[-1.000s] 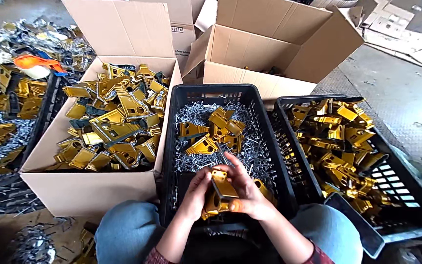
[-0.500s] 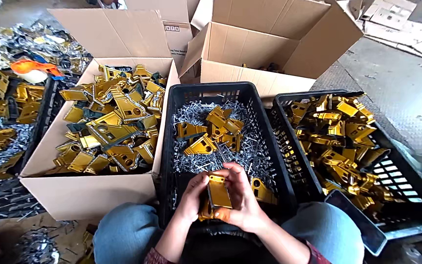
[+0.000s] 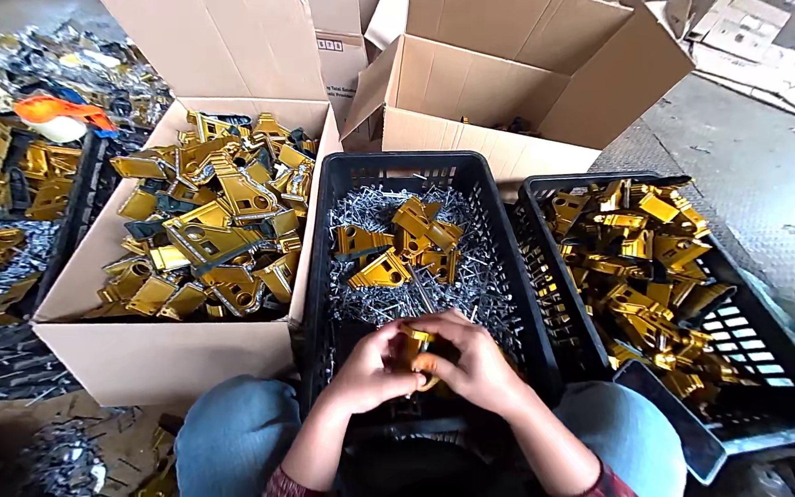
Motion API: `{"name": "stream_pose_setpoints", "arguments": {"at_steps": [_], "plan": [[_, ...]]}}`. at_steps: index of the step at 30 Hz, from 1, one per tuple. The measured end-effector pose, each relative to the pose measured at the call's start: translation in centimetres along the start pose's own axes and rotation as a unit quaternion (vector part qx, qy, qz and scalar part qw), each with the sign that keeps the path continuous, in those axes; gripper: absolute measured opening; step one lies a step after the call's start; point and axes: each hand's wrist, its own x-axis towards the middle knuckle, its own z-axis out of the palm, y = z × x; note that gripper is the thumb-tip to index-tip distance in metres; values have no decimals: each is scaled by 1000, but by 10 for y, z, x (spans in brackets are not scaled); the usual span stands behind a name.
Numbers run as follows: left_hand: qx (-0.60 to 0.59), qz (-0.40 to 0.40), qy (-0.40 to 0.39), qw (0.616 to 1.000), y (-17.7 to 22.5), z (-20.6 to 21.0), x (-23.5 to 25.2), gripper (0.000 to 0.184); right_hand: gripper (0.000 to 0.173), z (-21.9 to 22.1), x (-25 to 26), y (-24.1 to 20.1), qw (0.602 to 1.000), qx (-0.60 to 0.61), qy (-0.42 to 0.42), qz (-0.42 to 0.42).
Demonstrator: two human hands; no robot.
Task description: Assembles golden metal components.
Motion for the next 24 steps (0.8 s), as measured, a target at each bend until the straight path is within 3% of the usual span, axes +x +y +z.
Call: {"name": "stream_pose_setpoints", "arguments": {"at_steps": [3, 7, 11, 13, 14, 15, 17, 19, 21, 22, 24], "plan": [[-5, 28, 16, 999, -4, 2, 2, 57, 25, -2, -3, 1, 999, 33, 4, 26], [42, 28, 52, 997, -11, 7, 1, 42, 14, 9, -7, 2, 994, 64, 27, 88], [35, -28, 44, 998, -6, 2, -1, 42, 9, 15, -6, 4, 975, 160, 37, 151], [-21, -34, -5, 999, 0, -8, -5, 69, 10, 15, -2, -3, 935, 298, 71, 181], [-49, -22, -27, 998, 2, -10, -6, 92, 15, 14, 1, -6, 897, 383, 89, 204], [-75, 6, -46, 996, 2, -9, -8, 102, 19, 14, 5, -8, 854, 458, 99, 226], [-92, 63, 10, 994, -3, 3, -6, 88, 23, 15, 14, -7, 806, 516, 100, 270], [-96, 78, 118, 985, -12, 12, 4, 81, 26, 16, 25, 5, 849, 408, 100, 320], [-103, 50, 199, 973, -16, 13, 13, 82, 24, 14, 29, 41, 931, 64, 63, 355], [-108, 30, 239, 965, -15, 13, 16, 77, 33, 13, 29, 58, 922, -108, 8, 371], [-110, -9, 291, 950, -10, 13, 19, 66, 46, 19, 25, 84, 854, -291, -106, 418]]}}
